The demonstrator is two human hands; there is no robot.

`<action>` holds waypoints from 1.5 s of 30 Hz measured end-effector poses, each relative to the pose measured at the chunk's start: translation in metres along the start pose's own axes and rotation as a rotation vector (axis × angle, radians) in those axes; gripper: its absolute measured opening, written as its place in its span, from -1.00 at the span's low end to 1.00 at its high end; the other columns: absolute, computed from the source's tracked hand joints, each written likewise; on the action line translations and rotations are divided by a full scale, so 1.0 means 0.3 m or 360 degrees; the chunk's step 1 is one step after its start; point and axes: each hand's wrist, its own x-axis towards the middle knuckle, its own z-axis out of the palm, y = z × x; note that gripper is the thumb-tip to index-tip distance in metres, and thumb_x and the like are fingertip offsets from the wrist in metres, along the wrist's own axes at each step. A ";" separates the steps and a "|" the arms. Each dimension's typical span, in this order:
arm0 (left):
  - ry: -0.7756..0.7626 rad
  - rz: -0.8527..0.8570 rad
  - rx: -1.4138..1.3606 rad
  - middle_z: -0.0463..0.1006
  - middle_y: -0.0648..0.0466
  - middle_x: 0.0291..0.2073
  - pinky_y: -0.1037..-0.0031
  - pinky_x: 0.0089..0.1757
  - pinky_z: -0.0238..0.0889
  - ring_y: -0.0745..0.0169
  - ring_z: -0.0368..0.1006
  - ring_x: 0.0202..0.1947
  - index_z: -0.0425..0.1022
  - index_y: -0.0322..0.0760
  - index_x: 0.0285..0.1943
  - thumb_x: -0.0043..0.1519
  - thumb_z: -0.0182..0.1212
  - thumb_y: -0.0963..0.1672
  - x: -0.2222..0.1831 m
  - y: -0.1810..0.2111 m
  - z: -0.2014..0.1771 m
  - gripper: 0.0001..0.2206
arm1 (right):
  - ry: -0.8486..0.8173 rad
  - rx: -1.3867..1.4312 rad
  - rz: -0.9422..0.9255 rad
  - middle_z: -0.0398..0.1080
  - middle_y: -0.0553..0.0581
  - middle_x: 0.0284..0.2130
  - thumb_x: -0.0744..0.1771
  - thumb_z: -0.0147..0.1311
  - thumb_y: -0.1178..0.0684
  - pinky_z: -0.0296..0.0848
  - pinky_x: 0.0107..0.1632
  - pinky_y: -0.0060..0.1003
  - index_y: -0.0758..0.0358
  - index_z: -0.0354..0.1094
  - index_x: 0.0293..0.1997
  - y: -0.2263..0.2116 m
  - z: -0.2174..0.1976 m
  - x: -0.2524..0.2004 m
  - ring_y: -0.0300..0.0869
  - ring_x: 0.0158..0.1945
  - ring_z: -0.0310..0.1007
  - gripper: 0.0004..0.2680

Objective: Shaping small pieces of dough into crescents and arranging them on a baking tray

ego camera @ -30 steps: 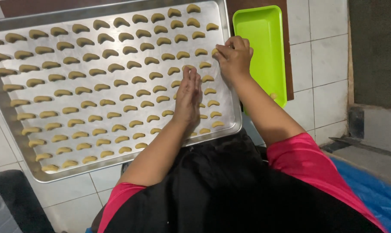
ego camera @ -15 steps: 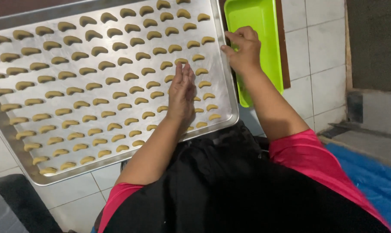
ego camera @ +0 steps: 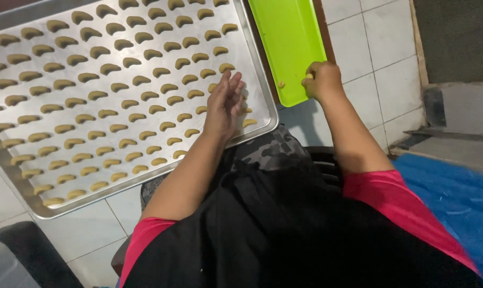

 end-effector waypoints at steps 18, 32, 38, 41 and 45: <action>-0.0185 -0.0290 -0.0532 0.29 -0.12 0.42 0.17 0.34 0.06 -0.14 0.26 0.38 0.05 -0.07 0.61 0.12 -0.27 0.44 -0.221 0.020 0.023 -0.01 | -0.0072 0.0367 -0.1506 -0.49 0.27 0.59 0.25 -0.63 -0.77 -0.72 0.42 0.22 0.22 -0.49 0.64 -0.767 0.016 -0.459 0.29 0.58 -0.65 -0.08; -0.0920 0.0377 -0.0050 -0.22 0.11 0.63 0.01 0.50 -0.34 -0.03 -0.37 0.66 -0.27 -0.01 0.68 0.02 -0.17 0.36 -0.347 0.035 0.101 0.04 | 0.0066 0.0400 -0.0777 -0.87 0.31 0.53 0.48 -0.35 -0.28 -0.78 0.46 0.50 0.08 -0.84 0.58 -0.766 0.007 -0.457 0.32 0.58 -0.96 -0.37; -0.0584 -0.0079 -0.0550 -0.17 0.09 0.61 0.11 0.45 -0.36 0.12 -0.31 0.61 -0.23 -0.03 0.64 0.08 -0.43 0.38 -0.337 0.028 0.103 -0.03 | 0.0167 0.0366 -0.0980 -0.87 0.33 0.52 0.26 -0.80 -0.70 -0.87 0.48 0.42 0.22 -0.82 0.58 -0.781 0.009 -0.439 0.20 0.58 -1.01 -0.13; -0.0957 0.0224 -0.0171 -0.32 0.18 0.64 0.13 0.52 -0.43 0.09 -0.43 0.66 -0.30 -0.03 0.67 0.12 -0.43 0.38 -0.292 0.003 0.053 -0.03 | 0.0262 0.0476 -0.0798 -0.80 0.33 0.55 0.30 -0.85 -0.65 -0.79 0.55 0.40 0.23 -0.75 0.60 -0.788 -0.013 -0.385 0.22 0.63 -0.90 -0.18; -0.1437 0.0714 -0.0043 -0.40 0.27 0.68 -0.04 0.61 -0.52 0.11 -0.49 0.72 -0.24 -0.03 0.70 0.36 -0.53 0.31 -0.261 -0.008 0.026 -0.20 | 0.0304 0.0423 -0.0810 -0.86 0.31 0.53 0.25 -0.94 -0.66 -0.79 0.56 0.39 0.22 -0.80 0.59 -0.791 -0.001 -0.371 0.22 0.63 -0.92 -0.15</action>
